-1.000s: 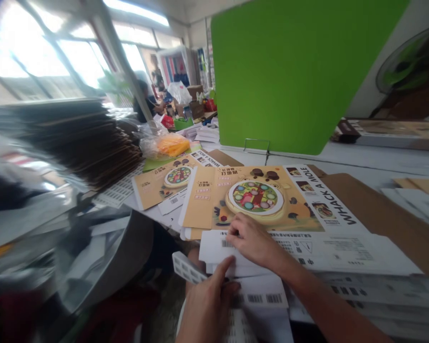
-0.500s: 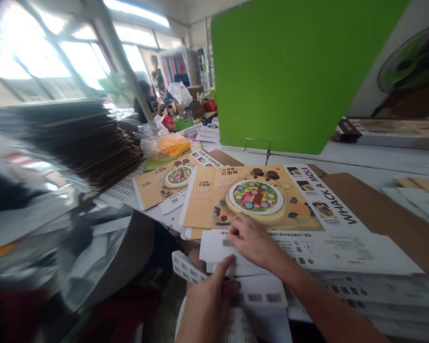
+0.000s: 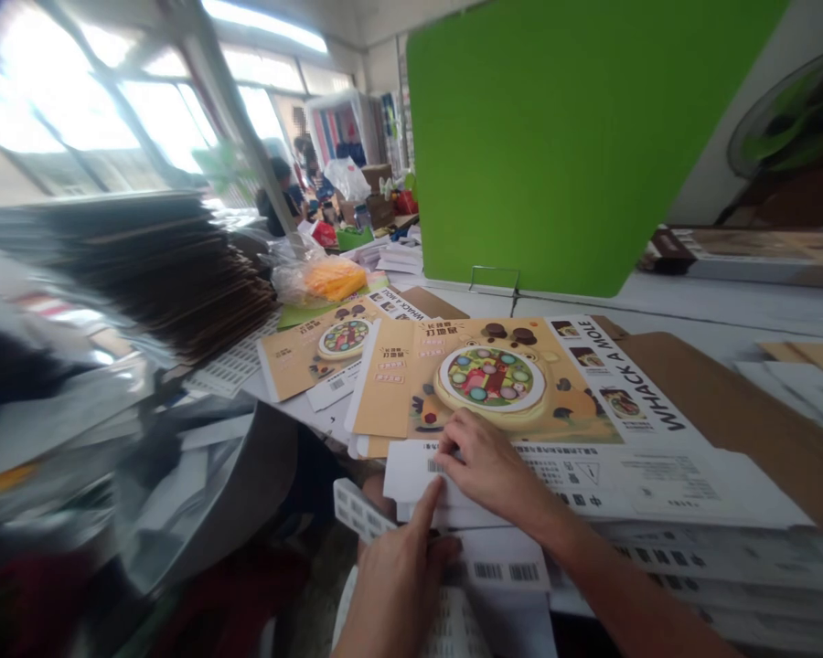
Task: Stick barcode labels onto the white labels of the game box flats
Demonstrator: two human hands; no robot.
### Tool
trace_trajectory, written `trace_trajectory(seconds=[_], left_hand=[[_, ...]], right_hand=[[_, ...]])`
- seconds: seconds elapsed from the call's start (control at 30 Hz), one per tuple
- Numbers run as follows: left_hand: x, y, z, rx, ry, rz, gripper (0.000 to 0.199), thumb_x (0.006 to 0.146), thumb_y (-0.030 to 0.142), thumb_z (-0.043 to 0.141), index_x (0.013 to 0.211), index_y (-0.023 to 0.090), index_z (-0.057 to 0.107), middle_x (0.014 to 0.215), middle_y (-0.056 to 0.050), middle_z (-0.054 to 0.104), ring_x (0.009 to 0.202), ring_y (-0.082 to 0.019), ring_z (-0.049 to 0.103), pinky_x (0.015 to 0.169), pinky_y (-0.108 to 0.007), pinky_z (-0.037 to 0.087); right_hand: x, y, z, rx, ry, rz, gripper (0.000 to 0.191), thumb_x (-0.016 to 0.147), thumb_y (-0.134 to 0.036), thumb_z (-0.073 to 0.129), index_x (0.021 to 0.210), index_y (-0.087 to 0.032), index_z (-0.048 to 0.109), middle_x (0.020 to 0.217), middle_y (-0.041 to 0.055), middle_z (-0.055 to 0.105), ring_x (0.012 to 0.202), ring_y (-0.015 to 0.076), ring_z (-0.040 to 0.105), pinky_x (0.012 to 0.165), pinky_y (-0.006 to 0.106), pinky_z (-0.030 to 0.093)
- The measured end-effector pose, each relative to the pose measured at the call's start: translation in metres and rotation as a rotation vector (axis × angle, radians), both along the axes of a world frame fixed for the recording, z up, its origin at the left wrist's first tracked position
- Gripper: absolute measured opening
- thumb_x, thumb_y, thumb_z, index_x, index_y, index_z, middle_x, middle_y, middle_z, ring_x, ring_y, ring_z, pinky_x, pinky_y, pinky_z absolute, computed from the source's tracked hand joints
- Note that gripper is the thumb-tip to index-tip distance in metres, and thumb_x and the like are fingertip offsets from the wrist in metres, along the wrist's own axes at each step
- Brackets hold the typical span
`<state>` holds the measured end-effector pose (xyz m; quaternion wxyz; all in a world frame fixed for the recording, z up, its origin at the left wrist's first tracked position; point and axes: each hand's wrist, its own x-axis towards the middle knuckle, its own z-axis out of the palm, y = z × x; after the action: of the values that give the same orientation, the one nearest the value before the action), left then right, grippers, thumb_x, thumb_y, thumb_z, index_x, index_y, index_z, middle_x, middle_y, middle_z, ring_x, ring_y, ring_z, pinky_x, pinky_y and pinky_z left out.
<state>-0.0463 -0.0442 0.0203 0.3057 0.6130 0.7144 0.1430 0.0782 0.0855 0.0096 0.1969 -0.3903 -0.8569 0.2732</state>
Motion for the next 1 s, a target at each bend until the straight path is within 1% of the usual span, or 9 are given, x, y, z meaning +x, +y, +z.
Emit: trace_trajectory(seconds=[0.1, 0.17, 0.27, 0.43, 0.57, 0.67, 0.8, 0.9, 1.0], left_hand=[[-0.001, 0.0, 0.0, -0.015, 0.023, -0.006, 0.064, 0.086, 0.017, 0.051, 0.148, 0.021, 0.037, 0.093, -0.014, 0.074, 0.087, -0.03, 0.07, 0.076, -0.034, 0.046], [-0.002, 0.0, -0.002, -0.015, 0.025, -0.008, 0.063, 0.086, 0.019, 0.05, 0.148, 0.022, 0.038, 0.093, -0.013, 0.074, 0.088, -0.031, 0.07, 0.072, -0.033, 0.045], [-0.002, -0.002, -0.005, 0.002, 0.028, -0.012, 0.062, 0.087, 0.018, 0.05, 0.147, 0.024, 0.038, 0.095, -0.012, 0.074, 0.088, -0.031, 0.07, 0.071, -0.033, 0.045], [-0.001, -0.008, -0.004, 0.059, -0.003, -0.022, 0.053, 0.087, 0.016, 0.05, 0.139, 0.024, 0.05, 0.09, -0.009, 0.075, 0.083, -0.029, 0.069, 0.079, -0.034, 0.046], [-0.003, -0.013, 0.0, 0.044, -0.029, -0.014, 0.045, 0.089, 0.017, 0.049, 0.132, 0.025, 0.056, 0.095, -0.007, 0.074, 0.089, -0.029, 0.069, 0.076, -0.033, 0.047], [-0.004, -0.015, 0.0, 0.036, -0.033, 0.009, 0.039, 0.089, 0.02, 0.051, 0.127, 0.024, 0.06, 0.096, -0.007, 0.074, 0.09, -0.029, 0.069, 0.074, -0.033, 0.047], [-0.003, -0.016, -0.003, 0.085, -0.098, 0.04, 0.022, 0.089, 0.024, 0.054, 0.105, 0.023, 0.07, 0.092, -0.005, 0.075, 0.087, -0.025, 0.069, 0.073, -0.029, 0.045], [0.002, -0.016, -0.006, 0.138, -0.147, 0.035, 0.018, 0.089, 0.023, 0.055, 0.092, 0.022, 0.073, 0.086, -0.004, 0.074, 0.082, -0.022, 0.068, 0.069, -0.027, 0.043], [0.01, -0.015, -0.007, 0.189, -0.206, 0.026, 0.017, 0.09, 0.025, 0.056, 0.089, 0.021, 0.072, 0.083, -0.003, 0.073, 0.078, -0.02, 0.067, 0.067, -0.026, 0.042]], right_hand=[[0.002, -0.001, -0.003, 0.019, 0.023, 0.011, 0.011, 0.084, -0.025, 0.058, 0.074, -0.02, 0.055, 0.09, 0.0031, 0.056, 0.089, 0.0184, 0.055, 0.082, 0.035, 0.045], [0.002, -0.002, -0.004, 0.005, 0.043, -0.031, 0.008, 0.081, -0.024, 0.061, 0.085, -0.02, 0.055, 0.095, 0.0037, 0.058, 0.091, 0.0191, 0.056, 0.084, 0.035, 0.046], [-0.002, -0.006, -0.007, 0.023, 0.027, -0.125, 0.029, 0.077, -0.025, 0.065, 0.102, -0.02, 0.052, 0.102, 0.0052, 0.059, 0.096, 0.0214, 0.057, 0.086, 0.038, 0.047], [-0.012, -0.013, -0.01, 0.21, -0.074, -0.162, 0.024, 0.08, -0.034, 0.066, 0.095, -0.02, 0.055, 0.099, 0.0069, 0.058, 0.097, 0.0265, 0.057, 0.086, 0.044, 0.047], [-0.009, -0.009, -0.014, 0.275, -0.01, -0.144, 0.004, 0.089, -0.025, 0.054, 0.09, -0.021, 0.056, 0.096, 0.0062, 0.058, 0.093, 0.0231, 0.059, 0.081, 0.039, 0.049], [0.005, -0.004, -0.018, 0.301, 0.021, -0.147, 0.007, 0.088, -0.021, 0.053, 0.093, -0.021, 0.058, 0.1, 0.0077, 0.06, 0.099, 0.0251, 0.058, 0.087, 0.041, 0.049], [0.039, -0.008, -0.018, 0.396, 0.072, -0.193, 0.011, 0.088, -0.023, 0.053, 0.096, -0.021, 0.061, 0.104, 0.0099, 0.061, 0.104, 0.0288, 0.056, 0.091, 0.046, 0.047], [0.066, -0.027, -0.011, 0.438, 0.133, -0.195, 0.014, 0.094, -0.024, 0.048, 0.097, -0.022, 0.061, 0.102, 0.0077, 0.063, 0.102, 0.0249, 0.058, 0.09, 0.042, 0.047], [0.086, -0.052, -0.006, 0.41, 0.173, -0.14, 0.013, 0.096, -0.025, 0.048, 0.101, -0.024, 0.06, 0.103, 0.0047, 0.065, 0.102, 0.0206, 0.06, 0.09, 0.036, 0.048]])
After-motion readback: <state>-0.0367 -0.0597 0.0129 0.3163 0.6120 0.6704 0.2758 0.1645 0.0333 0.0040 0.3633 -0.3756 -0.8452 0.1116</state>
